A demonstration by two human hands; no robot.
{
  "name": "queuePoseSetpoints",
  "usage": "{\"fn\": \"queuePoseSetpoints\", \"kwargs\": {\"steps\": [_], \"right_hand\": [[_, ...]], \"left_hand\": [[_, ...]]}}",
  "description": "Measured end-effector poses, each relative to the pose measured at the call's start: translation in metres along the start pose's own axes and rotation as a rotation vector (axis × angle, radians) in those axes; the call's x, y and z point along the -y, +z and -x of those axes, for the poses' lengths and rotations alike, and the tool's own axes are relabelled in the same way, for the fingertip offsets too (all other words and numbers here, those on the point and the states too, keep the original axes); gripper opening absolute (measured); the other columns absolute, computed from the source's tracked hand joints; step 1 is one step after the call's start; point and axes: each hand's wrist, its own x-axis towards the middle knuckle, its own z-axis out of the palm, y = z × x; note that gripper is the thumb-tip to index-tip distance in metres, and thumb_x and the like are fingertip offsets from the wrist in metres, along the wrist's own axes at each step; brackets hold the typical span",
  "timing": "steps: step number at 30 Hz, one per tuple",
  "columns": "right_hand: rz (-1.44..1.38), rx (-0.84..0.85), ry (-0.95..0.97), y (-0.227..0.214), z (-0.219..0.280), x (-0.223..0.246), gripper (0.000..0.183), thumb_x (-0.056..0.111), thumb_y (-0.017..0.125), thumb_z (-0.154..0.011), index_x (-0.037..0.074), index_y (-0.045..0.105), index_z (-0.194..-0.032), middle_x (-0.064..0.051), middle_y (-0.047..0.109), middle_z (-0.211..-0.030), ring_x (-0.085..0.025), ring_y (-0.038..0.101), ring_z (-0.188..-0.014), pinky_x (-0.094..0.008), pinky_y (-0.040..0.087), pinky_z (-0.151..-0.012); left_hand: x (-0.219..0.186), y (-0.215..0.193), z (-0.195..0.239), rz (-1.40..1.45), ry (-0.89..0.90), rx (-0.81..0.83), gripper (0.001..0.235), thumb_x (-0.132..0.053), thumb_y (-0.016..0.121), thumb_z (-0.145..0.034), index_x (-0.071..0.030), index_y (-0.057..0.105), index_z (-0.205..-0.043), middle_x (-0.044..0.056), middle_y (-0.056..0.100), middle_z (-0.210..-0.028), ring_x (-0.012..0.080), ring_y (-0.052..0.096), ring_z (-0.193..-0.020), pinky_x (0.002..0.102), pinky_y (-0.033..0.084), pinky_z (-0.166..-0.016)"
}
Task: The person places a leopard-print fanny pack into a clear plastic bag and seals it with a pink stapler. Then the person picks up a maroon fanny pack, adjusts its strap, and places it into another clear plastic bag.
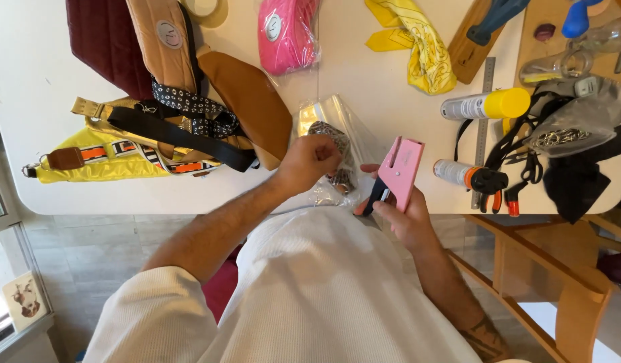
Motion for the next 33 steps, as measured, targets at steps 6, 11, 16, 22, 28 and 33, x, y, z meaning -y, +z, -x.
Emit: {"fn": "queuePoseSetpoints", "kwargs": {"steps": [6,11,16,22,28,33], "right_hand": [[0.005,0.115,0.052,0.031,0.004,0.006,0.058,-0.009,0.058,-0.081,-0.009,0.051,-0.139,-0.029,0.072,-0.104,-0.032,0.078,-0.074,-0.036,0.06,-0.064],[0.058,0.035,0.089,0.023,0.002,-0.01,0.047,-0.006,0.06,-0.082,-0.009,0.059,-0.129,-0.023,0.072,-0.096,-0.03,0.076,-0.076,-0.038,0.058,-0.066],[0.131,-0.043,0.167,0.052,-0.011,0.041,0.021,-0.002,0.067,-0.079,-0.001,0.067,-0.1,-0.008,0.059,-0.07,-0.013,0.058,-0.058,-0.025,0.042,-0.049],[-0.214,-0.17,0.33,0.053,-0.02,0.035,0.027,-0.005,0.067,-0.074,-0.004,0.07,-0.101,-0.009,0.065,-0.074,-0.02,0.07,-0.061,-0.029,0.057,-0.049],[-0.337,-0.18,0.393,0.042,-0.016,0.017,0.025,-0.007,0.068,-0.076,-0.005,0.068,-0.101,-0.012,0.068,-0.075,-0.029,0.075,-0.064,-0.039,0.065,-0.053],[-0.384,-0.139,0.405,0.027,-0.017,0.014,0.034,-0.003,0.066,-0.076,-0.006,0.07,-0.11,-0.022,0.071,-0.081,-0.035,0.072,-0.062,-0.044,0.06,-0.05]], "left_hand": [[-0.018,0.008,0.012,-0.015,0.012,-0.086,0.017,-0.023,0.076,-0.081,-0.02,0.073,-0.097,-0.003,0.073,-0.073,0.0123,0.07,-0.071,0.028,0.054,-0.067],[-0.039,-0.005,0.027,0.006,0.082,-0.027,0.019,-0.012,0.075,-0.083,-0.011,0.072,-0.102,0.007,0.075,-0.081,0.019,0.074,-0.073,0.033,0.057,-0.073],[-0.02,0.0,0.028,0.187,0.05,0.018,0.013,-0.004,0.068,-0.09,-0.006,0.073,-0.102,0.01,0.075,-0.081,0.018,0.074,-0.068,0.031,0.057,-0.073],[0.001,0.0,0.04,0.017,0.477,-0.187,0.014,0.001,0.068,-0.091,-0.007,0.077,-0.1,0.012,0.072,-0.082,0.0306,0.07,-0.074,0.036,0.054,-0.071],[-0.033,-0.016,0.055,-0.757,1.287,-0.613,0.011,-0.011,0.069,-0.101,-0.006,0.072,-0.111,0.016,0.071,-0.116,0.0261,0.07,-0.093,0.032,0.053,-0.079],[-0.015,-0.012,0.026,-0.797,1.491,-0.424,0.016,-0.006,0.062,-0.102,-0.005,0.069,-0.088,0.01,0.067,-0.085,0.0255,0.065,-0.078,0.035,0.052,-0.07]]}}
